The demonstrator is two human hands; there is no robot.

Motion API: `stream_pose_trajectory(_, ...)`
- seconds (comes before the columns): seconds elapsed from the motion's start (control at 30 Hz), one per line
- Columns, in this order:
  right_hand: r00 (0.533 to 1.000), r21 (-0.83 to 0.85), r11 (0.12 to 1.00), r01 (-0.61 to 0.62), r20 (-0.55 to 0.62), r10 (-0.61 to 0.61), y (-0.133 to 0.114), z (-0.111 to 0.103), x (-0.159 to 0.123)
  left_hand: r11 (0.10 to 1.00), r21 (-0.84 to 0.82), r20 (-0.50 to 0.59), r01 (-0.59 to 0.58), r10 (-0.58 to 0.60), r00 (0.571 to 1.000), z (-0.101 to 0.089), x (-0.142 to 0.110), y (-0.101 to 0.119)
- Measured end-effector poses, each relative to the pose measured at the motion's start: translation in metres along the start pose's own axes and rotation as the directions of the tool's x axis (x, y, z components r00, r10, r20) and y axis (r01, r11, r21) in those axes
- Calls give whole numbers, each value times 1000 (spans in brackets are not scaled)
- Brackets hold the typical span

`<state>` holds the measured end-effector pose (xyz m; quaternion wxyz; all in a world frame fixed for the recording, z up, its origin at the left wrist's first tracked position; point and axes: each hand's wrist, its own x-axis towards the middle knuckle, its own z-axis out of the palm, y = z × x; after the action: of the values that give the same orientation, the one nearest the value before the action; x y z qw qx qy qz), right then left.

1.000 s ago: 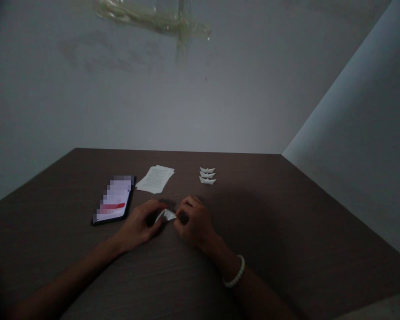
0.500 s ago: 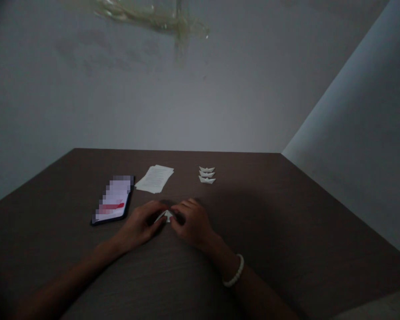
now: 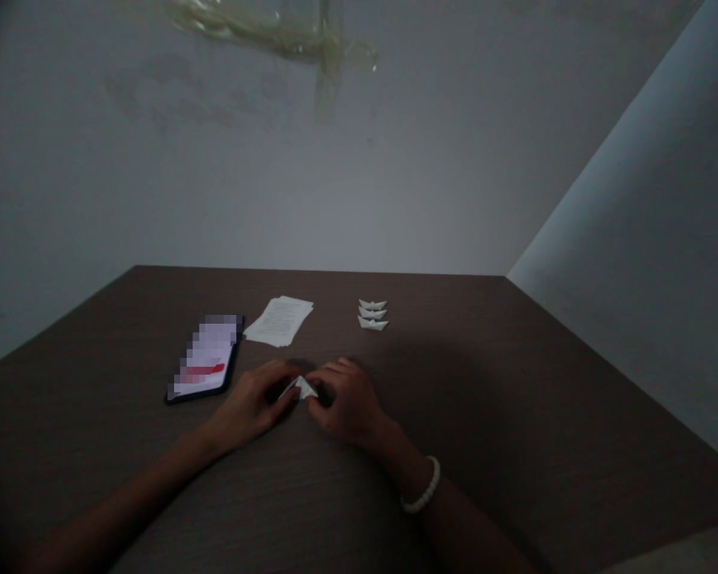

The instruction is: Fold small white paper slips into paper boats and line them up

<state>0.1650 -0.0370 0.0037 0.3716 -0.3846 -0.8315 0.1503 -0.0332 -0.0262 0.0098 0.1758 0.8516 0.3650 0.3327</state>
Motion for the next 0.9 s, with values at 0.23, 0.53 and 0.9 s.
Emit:
stream_pose_trajectory(0.23, 1000, 7, 1000, -4, 13, 4, -1, -1, 1, 1000, 1, 8, 25, -25, 1000, -1, 0, 2)
stream_pose_trajectory(0.53, 999, 3, 1000, -25, 22, 25, -2, -1, 2, 999, -6, 43, 48, -48, 998, -2, 1, 4)
stream_pose_trajectory(0.9, 999, -13, 999, -45, -3, 45, 3, 3, 1, 1000, -8, 71, 9, -9, 997, -1, -1, 1)
